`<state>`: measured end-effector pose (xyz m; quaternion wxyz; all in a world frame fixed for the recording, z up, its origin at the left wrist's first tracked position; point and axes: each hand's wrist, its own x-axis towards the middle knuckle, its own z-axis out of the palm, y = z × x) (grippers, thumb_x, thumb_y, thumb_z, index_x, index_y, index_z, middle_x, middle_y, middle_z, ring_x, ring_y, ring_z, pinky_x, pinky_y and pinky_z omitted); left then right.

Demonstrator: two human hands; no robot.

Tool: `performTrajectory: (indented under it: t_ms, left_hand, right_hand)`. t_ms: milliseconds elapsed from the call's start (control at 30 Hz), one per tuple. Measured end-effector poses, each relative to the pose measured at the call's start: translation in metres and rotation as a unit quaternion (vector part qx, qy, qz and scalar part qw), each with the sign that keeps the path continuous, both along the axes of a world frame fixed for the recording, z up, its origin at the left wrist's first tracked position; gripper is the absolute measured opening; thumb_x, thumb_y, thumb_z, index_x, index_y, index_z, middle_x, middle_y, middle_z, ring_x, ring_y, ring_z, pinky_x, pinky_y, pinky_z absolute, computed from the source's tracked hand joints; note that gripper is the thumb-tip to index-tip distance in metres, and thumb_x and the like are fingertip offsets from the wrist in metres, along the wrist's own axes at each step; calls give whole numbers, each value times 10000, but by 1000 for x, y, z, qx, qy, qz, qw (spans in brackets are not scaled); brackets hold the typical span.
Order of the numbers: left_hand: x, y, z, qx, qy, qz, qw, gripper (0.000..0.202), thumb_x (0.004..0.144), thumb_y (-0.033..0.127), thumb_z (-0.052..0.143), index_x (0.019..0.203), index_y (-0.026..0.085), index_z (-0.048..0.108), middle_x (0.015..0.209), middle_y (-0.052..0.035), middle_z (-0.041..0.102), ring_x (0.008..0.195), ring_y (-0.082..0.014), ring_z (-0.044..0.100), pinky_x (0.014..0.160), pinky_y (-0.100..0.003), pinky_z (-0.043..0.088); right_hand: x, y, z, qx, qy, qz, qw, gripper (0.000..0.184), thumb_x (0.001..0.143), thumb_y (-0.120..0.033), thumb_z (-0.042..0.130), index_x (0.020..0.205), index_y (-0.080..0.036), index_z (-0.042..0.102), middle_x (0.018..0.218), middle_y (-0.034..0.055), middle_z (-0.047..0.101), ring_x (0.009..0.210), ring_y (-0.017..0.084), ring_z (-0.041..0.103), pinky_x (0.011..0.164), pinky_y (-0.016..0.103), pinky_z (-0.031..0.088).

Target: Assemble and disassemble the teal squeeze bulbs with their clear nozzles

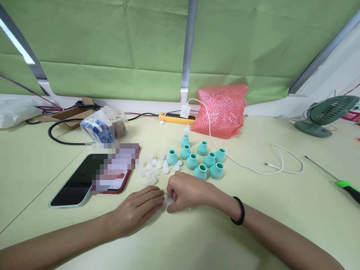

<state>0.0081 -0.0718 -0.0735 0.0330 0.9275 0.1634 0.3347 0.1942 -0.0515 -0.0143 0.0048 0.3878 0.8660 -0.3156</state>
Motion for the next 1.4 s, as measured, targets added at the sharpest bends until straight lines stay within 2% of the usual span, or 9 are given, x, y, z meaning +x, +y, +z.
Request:
performTrajectory:
  t_ms: [167,300,667,967,1100,1167,1233,1333,1400]
  left_hand:
    - [2,0,1,-56,-9,17,998,182,823,81,419,996,86,474,805,-94,556,759,-167,513,611,-293,490]
    - [2,-1,0,-63,7,17,998,130,831,86,405,890,94,520,814,-108,524,754,-168,491,585,-283,473]
    - [2,0,-3,-21,83,26,996,111,782,45,437,856,63,518,801,-122,501,754,-196,441,549,-296,445]
    - [3,-1,-1,-66,-6,2,998,155,777,79,488,931,99,495,799,-88,556,737,-170,475,601,-290,464]
    - [4,-1,0,-61,-6,17,998,140,779,83,484,918,97,489,765,-87,555,708,-169,472,562,-283,461]
    - [3,-2,1,-59,1,17,998,146,778,89,486,925,92,485,762,-90,550,709,-172,471,556,-283,463]
    - [2,-2,1,-57,10,13,998,147,778,95,489,925,85,481,760,-93,543,713,-175,470,553,-282,463]
    - [1,-2,1,-49,20,8,999,140,776,92,488,914,78,480,751,-95,535,710,-174,466,551,-280,459]
    - [1,-1,0,-54,15,3,998,133,769,91,494,901,84,480,743,-88,533,698,-167,463,550,-275,453]
  right_hand:
    - [-1,0,-3,9,8,11,1000,113,595,-188,557,624,-119,641,511,-11,560,460,80,475,417,175,323]
    - [0,1,-5,10,11,13,1000,127,594,-174,547,655,-114,641,512,-12,542,465,77,458,404,171,293]
    - [-1,1,-6,0,23,15,1000,156,590,-172,542,691,-106,640,528,-11,544,450,69,440,380,167,271]
    - [0,2,-8,-35,38,18,999,122,606,-195,553,661,-120,633,524,-25,526,471,70,452,411,162,321]
    - [2,6,4,-52,38,-5,998,195,629,-233,569,767,-127,655,574,-8,576,505,87,507,446,167,365]
    - [8,7,18,-15,35,-39,999,232,641,-256,576,825,-134,648,641,10,611,552,101,540,486,177,392]
    - [17,8,33,68,12,-73,995,183,662,-264,560,786,-157,641,636,3,609,574,109,540,505,191,387]
    - [36,8,52,194,-72,-106,973,114,662,-290,559,688,-192,613,620,-11,590,599,131,515,508,219,351]
    - [46,7,56,245,-131,-127,952,121,648,-310,567,703,-207,597,648,-11,583,613,146,501,496,227,324]
